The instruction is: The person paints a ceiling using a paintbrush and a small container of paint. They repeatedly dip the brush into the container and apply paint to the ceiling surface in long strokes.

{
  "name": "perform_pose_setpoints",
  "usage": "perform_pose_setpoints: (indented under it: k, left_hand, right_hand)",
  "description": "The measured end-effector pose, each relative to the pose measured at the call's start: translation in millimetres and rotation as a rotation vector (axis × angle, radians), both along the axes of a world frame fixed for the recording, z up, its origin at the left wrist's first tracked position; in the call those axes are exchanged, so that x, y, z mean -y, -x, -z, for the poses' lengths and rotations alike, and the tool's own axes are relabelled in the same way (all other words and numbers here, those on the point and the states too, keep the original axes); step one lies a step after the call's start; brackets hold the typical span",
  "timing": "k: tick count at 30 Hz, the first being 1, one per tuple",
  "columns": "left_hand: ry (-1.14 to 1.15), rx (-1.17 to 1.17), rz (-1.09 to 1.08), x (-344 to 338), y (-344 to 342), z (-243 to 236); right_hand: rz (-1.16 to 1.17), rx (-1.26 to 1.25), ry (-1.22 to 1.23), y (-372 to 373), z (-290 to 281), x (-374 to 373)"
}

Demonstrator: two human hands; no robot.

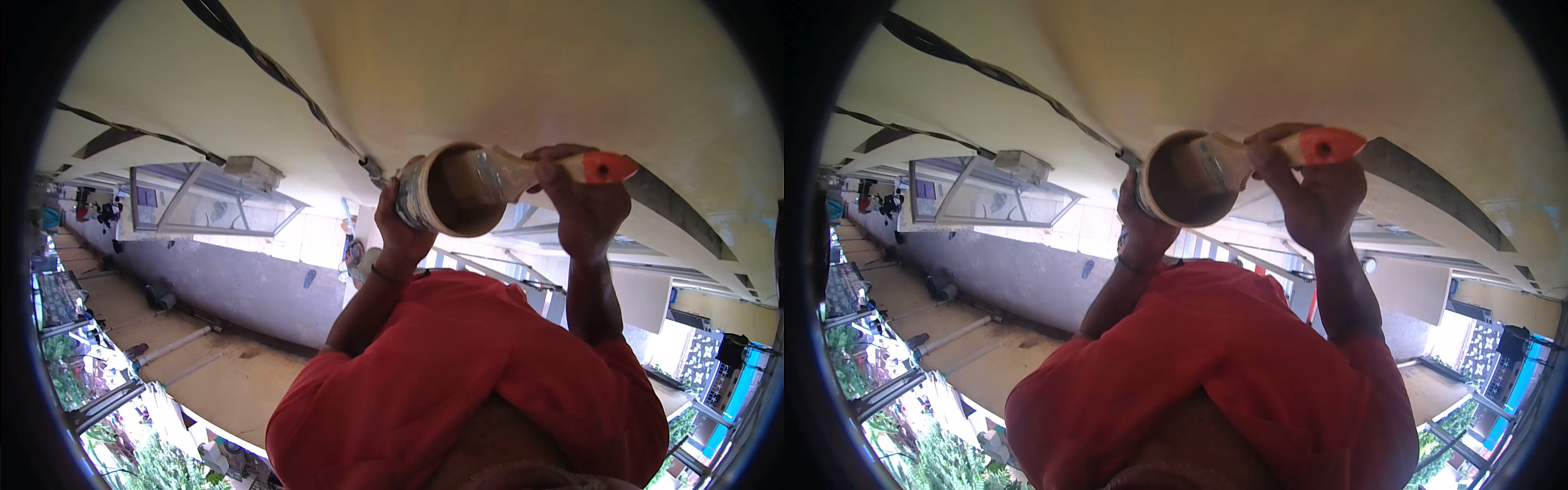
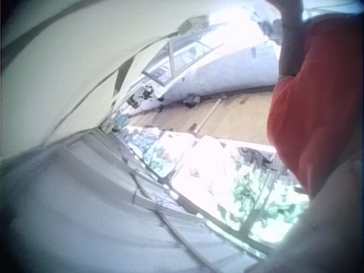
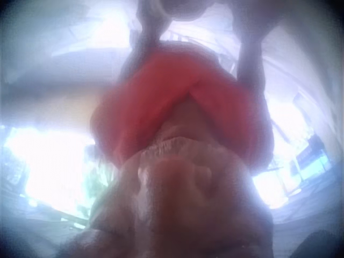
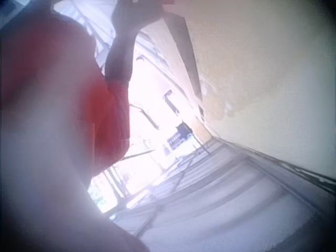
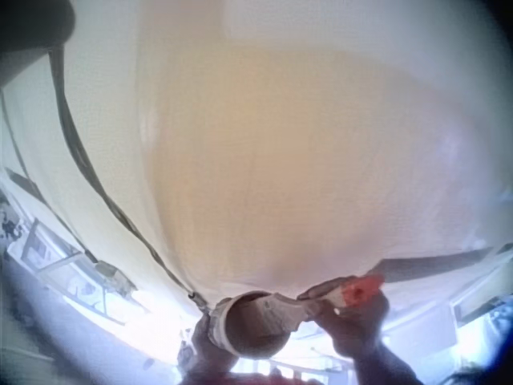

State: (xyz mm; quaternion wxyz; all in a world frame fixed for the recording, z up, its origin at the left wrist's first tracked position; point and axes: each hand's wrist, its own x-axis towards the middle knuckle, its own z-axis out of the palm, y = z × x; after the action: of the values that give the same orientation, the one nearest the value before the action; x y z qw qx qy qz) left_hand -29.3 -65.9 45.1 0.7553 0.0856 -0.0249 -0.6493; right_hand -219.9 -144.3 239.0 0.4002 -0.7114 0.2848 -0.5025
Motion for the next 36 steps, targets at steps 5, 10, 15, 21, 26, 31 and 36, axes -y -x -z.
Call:
perform_pose_setpoints:
  k: [5,10,15,21,26,31,36]
  left_hand:
    - [0.037,0.049,-0.027,7,3,-1]
    - [0.029,0.048,0.051,13,1,5]
    - [0.021,0.055,0.102,15,-1,8]
    - [-0.038,0.143,0.110,15,0,-6]
    - [-0.063,0.331,0.054,10,7,-12]
    - [-0.017,0.306,0.059,15,1,-2]
    - [-0.086,0.867,-0.081,0,8,-56]
  right_hand:
    - [-0.202,-0.319,0.562,-17,5,2]
    - [-0.211,-0.327,0.631,-20,9,9]
    - [-0.210,-0.484,0.490,-16,13,6]
    - [-0.149,-0.415,0.532,-17,6,5]
    - [-0.101,-0.340,0.449,-12,6,2]
    - [-0.106,-0.288,0.441,-14,4,10]
    - [-0.119,-0.350,0.403,-14,3,14]
